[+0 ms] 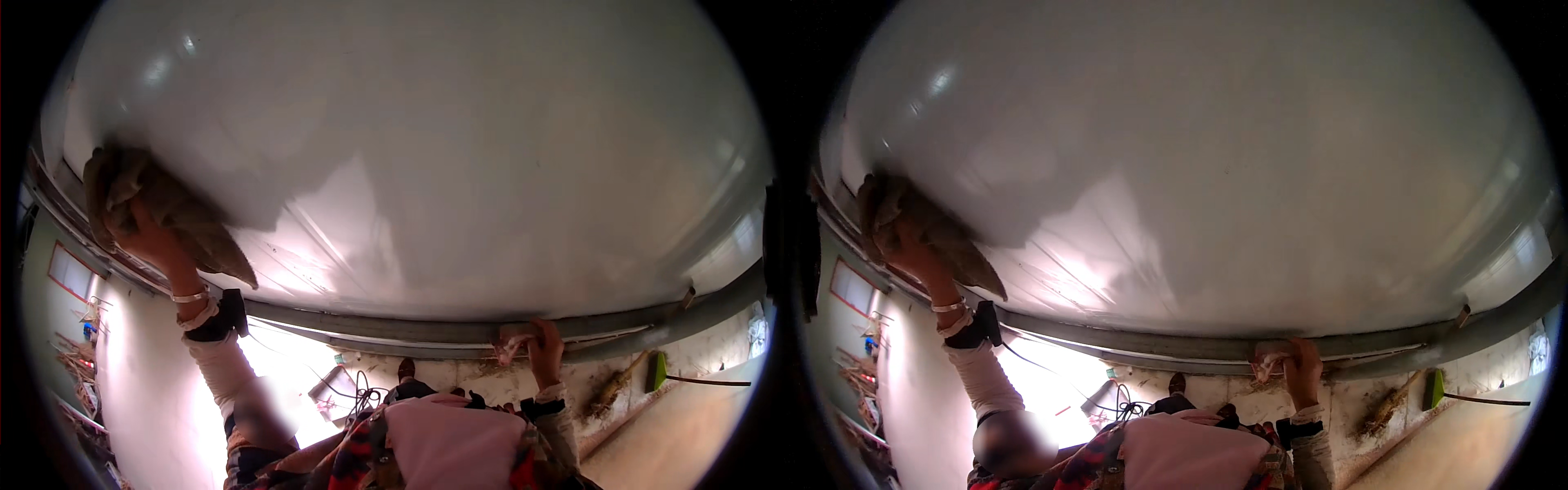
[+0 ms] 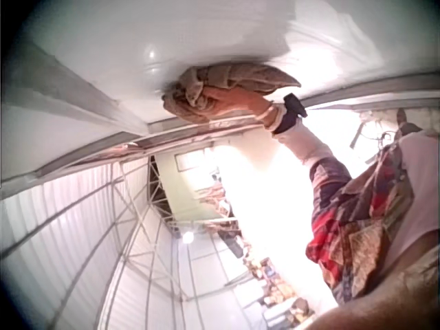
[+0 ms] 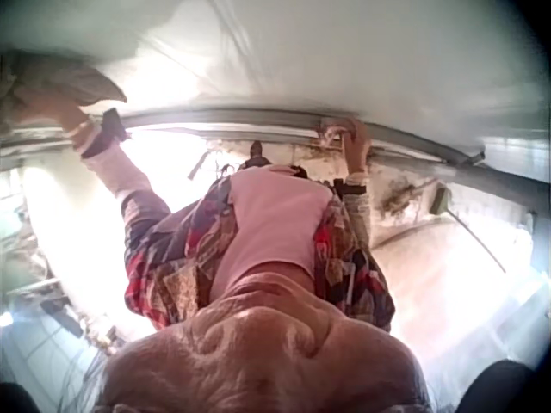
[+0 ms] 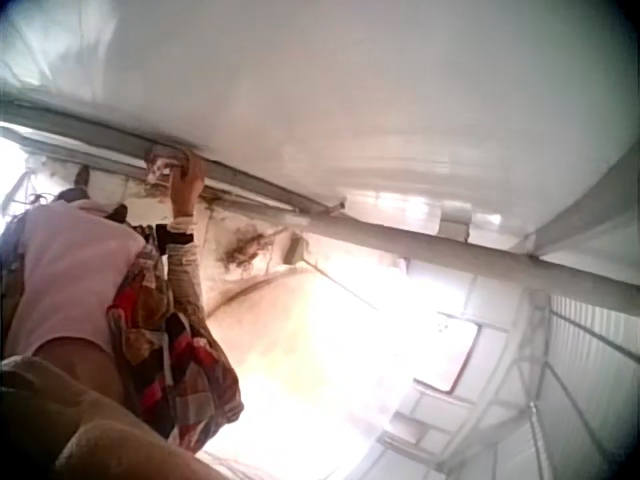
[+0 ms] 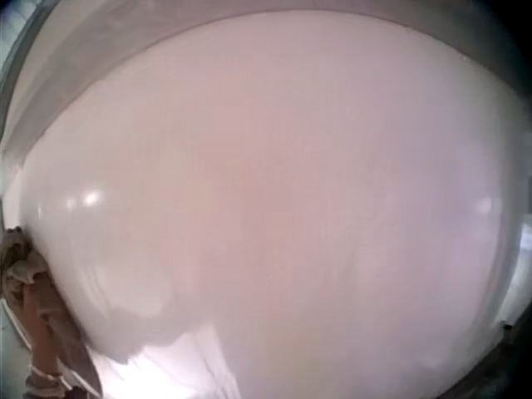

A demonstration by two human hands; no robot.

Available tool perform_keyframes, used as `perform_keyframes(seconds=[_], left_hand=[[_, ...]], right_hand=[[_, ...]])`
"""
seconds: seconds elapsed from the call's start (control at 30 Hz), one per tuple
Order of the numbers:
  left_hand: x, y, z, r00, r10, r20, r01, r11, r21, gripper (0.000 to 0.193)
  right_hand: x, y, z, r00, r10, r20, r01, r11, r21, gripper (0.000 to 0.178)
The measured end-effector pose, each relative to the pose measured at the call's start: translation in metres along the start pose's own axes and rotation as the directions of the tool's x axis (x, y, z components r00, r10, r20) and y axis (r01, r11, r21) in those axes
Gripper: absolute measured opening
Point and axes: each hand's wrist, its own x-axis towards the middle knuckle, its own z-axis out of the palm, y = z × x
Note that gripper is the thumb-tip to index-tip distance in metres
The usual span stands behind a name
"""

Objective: The person wipes down the interior walls of a structure using a cloth.

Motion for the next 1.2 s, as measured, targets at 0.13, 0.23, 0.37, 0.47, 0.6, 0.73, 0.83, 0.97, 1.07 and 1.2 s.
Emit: perform_keyframes(seconds=[0.13,0.23,0.37,0.47,0.6,0.73,0.83,0.97,1.07,1.2], left_hand=[[-0.042,-0.081,-0.023,0.973,-0.185,-0.137,0.183,0.983,-0.024,0.047],[-0.102,-0.061,-0.018,0.952,-0.297,-0.072,0.289,0.952,-0.098,0.046],[-0.219,-0.006,-0.019,0.875,-0.422,0.24,0.45,0.89,-0.076,0.046],[-0.286,0.027,-0.027,0.751,-0.378,0.542,0.461,0.887,-0.021,0.045],[-0.325,0.049,-0.016,0.66,-0.311,0.684,0.465,0.884,-0.046,0.045],[-0.299,0.054,-0.004,0.741,-0.328,0.585,0.473,0.874,-0.11,0.044],[-0.23,0.044,-0.007,0.879,-0.339,0.335,0.41,0.896,-0.169,0.043],[-0.116,0.0,-0.007,0.982,-0.183,0.056,0.189,0.973,-0.135,0.043],[-0.053,-0.026,-0.016,0.996,-0.044,0.071,0.049,0.996,-0.07,0.042],[0.02,-0.046,-0.019,0.99,0.118,0.08,-0.117,0.993,-0.017,0.039]], right_hand=[[0.007,-0.012,0.009,0.999,0.031,-0.023,-0.028,0.995,0.097,0.027],[0.006,0.004,0.02,0.997,0.074,-0.009,-0.072,0.985,0.155,0.024],[0.004,0.009,0.033,0.994,0.098,-0.057,-0.076,0.949,0.305,0.023],[0.003,0.005,0.037,0.989,0.151,-0.007,-0.14,0.931,0.338,0.023],[0.003,-0.001,0.041,0.977,0.213,-0.002,-0.182,0.84,0.51,0.025],[-0.002,0.027,0.042,0.985,0.171,0.01,-0.162,0.916,0.368,0.025],[0.004,-0.016,0.041,0.986,0.166,-0.018,-0.139,0.877,0.46,0.024],[-0.001,0.009,0.045,0.981,0.196,0.017,-0.179,0.854,0.488,0.026],[0.003,-0.014,0.047,0.994,0.106,0.011,-0.097,0.851,0.516,0.03],[0.007,-0.026,0.049,0.99,0.142,-0.001,-0.121,0.849,0.514,0.032]])
